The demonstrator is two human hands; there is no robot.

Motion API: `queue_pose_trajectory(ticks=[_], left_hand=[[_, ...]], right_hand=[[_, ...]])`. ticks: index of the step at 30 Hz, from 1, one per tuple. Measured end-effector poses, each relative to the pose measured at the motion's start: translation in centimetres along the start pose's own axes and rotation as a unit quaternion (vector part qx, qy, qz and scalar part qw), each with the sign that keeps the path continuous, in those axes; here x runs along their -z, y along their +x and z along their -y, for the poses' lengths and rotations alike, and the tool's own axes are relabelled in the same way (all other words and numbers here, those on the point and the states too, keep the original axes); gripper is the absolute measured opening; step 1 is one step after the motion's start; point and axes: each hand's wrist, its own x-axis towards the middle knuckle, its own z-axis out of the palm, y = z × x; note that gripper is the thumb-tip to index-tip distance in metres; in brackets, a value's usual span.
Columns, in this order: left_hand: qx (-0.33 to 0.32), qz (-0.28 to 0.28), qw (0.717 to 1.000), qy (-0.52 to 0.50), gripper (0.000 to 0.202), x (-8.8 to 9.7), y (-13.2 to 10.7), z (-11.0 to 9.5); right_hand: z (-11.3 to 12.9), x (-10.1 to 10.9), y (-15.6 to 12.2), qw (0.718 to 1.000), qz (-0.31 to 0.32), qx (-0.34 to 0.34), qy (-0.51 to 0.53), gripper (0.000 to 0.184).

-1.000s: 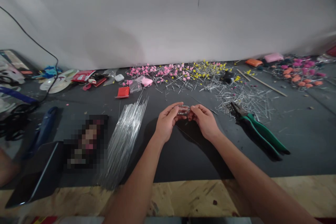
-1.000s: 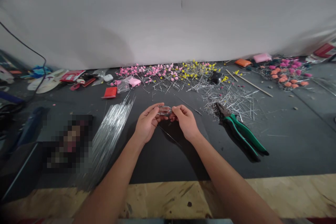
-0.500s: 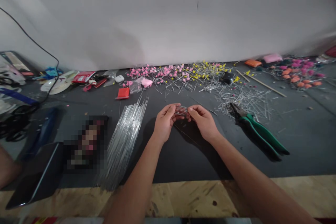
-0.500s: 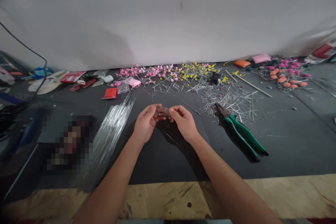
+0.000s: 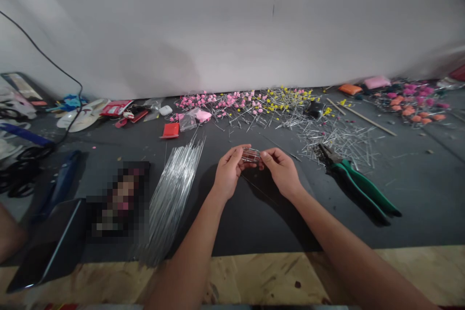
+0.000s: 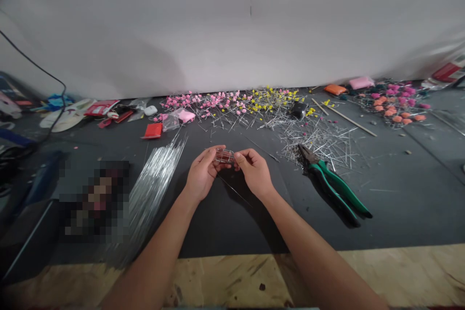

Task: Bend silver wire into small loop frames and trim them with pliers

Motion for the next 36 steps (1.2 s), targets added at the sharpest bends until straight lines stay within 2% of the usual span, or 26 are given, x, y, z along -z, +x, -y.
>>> queue_pose_trajectory(ticks=[8,16,21,28,36], left_hand=[[-0.001,-0.024,1.000,0.009,0.023,0.05,0.05,-0.04],[-0.010,-0.036,0.999,0.010,0.023,0.05,-0.01,-0.12],[-0.011,-0.033,0.999,0.005,0.022,0.18,0.02,-0.06],[-0.010,-0.026,1.000,0.004,0.021,0.08,-0.01,-0.06],[-0.014,0.005,0.998,0.063,0.023,0.10,-0.18,0.22]], right_hand=[[0.25,-0.18,-0.32,1.000,-0.003,0.010,-0.013,0.020],[0.32,-0.45,-0.70,0.999,-0.036,0.012,-0.028,0.019],[0.49,-0.46,-0.76,0.999,-0.031,0.001,-0.032,0.019],[0.21,-0.07,-0.28,0.999,0.015,-0.027,0.038,0.014],[-0.05,-0.01,-0.16,0.999,-0.002,-0.025,0.046,0.016]])
